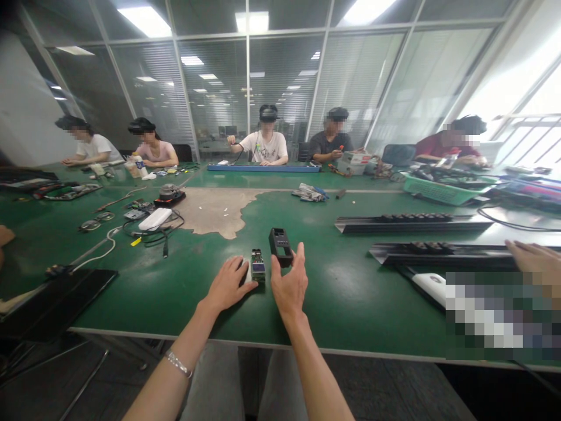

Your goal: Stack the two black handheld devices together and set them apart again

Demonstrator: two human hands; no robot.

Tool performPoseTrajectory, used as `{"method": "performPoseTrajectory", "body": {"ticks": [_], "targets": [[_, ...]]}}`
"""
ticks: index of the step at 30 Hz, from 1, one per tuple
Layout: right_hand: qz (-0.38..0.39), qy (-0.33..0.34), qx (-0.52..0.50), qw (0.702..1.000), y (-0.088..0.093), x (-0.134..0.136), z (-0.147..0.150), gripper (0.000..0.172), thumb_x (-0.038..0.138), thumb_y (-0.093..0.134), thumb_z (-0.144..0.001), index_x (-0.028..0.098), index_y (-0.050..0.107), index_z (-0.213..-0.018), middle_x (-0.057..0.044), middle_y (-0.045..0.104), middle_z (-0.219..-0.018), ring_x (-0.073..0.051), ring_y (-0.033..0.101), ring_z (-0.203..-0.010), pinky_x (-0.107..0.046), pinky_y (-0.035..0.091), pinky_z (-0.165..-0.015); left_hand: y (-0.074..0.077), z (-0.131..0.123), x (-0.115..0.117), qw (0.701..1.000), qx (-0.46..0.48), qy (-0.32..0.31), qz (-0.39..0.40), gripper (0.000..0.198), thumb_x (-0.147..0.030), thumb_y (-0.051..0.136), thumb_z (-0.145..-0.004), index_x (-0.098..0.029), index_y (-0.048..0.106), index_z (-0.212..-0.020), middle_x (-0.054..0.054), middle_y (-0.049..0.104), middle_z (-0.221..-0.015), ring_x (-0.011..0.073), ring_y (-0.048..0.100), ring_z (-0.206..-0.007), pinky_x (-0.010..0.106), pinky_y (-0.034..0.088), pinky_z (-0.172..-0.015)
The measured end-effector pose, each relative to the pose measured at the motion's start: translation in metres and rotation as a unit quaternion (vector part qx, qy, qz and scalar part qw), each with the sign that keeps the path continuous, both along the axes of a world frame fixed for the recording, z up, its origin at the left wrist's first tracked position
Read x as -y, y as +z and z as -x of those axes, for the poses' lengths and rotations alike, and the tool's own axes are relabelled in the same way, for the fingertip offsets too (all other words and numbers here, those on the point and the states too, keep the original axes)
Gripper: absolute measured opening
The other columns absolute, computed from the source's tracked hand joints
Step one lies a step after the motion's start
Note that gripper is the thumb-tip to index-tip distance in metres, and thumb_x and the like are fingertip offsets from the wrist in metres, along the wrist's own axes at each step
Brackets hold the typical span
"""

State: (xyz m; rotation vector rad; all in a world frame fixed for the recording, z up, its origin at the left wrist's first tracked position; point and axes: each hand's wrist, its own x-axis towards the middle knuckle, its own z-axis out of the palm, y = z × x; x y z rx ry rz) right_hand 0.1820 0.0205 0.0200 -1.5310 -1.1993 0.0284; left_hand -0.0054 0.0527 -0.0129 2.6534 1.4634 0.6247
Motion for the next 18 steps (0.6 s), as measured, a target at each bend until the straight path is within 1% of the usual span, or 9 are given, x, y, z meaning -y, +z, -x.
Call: {"method": "performPoseTrajectory", "body": {"ticks": [3,7,14,18], "targets": [[0.015,-0.014,0.012,1.000,-0.009,0.003,-0.009,0.085,0.054,0.056,-0.092,0.011,0.025,-0.158,-0.021,0.064,-0.133,-0.034,0.063,-0.121,-0.050,0.048,-0.102,-0.001,0.000,-0.001,1.000,0.000,-0.001,0.006,0.069,-0.069,0.044,-0.098,-0.017,0.049,-0.143,0.018,0.044,-0.155,0.0344,0.037,-0.147,0.054,0.028,-0.121],[0.054,-0.016,0.019,0.998,-0.018,0.009,-0.008,0.087,0.054,0.056,-0.090,0.007,0.026,-0.157,-0.023,0.065,-0.131,-0.035,0.065,-0.117,-0.050,0.050,-0.099,-0.001,0.000,-0.001,1.000,0.002,-0.006,0.005,0.068,-0.068,0.043,-0.098,-0.018,0.050,-0.143,0.018,0.044,-0.155,0.0346,0.038,-0.146,0.055,0.028,-0.120],[0.099,-0.025,0.027,0.994,-0.019,0.012,-0.005,0.087,0.053,0.052,-0.090,0.004,0.025,-0.157,-0.024,0.065,-0.130,-0.038,0.066,-0.113,-0.050,0.050,-0.096,0.001,0.001,0.001,1.000,0.003,-0.009,-0.002,0.066,-0.068,0.042,-0.099,-0.018,0.051,-0.140,0.018,0.046,-0.153,0.0342,0.040,-0.144,0.054,0.029,-0.120],[0.113,-0.029,0.022,0.993,-0.019,0.013,-0.007,0.086,0.050,0.052,-0.090,0.004,0.024,-0.157,-0.024,0.065,-0.129,-0.038,0.065,-0.114,-0.050,0.049,-0.097,0.001,0.000,0.000,1.000,0.001,-0.006,-0.007,0.068,-0.069,0.043,-0.098,-0.017,0.052,-0.140,0.019,0.047,-0.152,0.0342,0.041,-0.144,0.053,0.030,-0.120]]}}
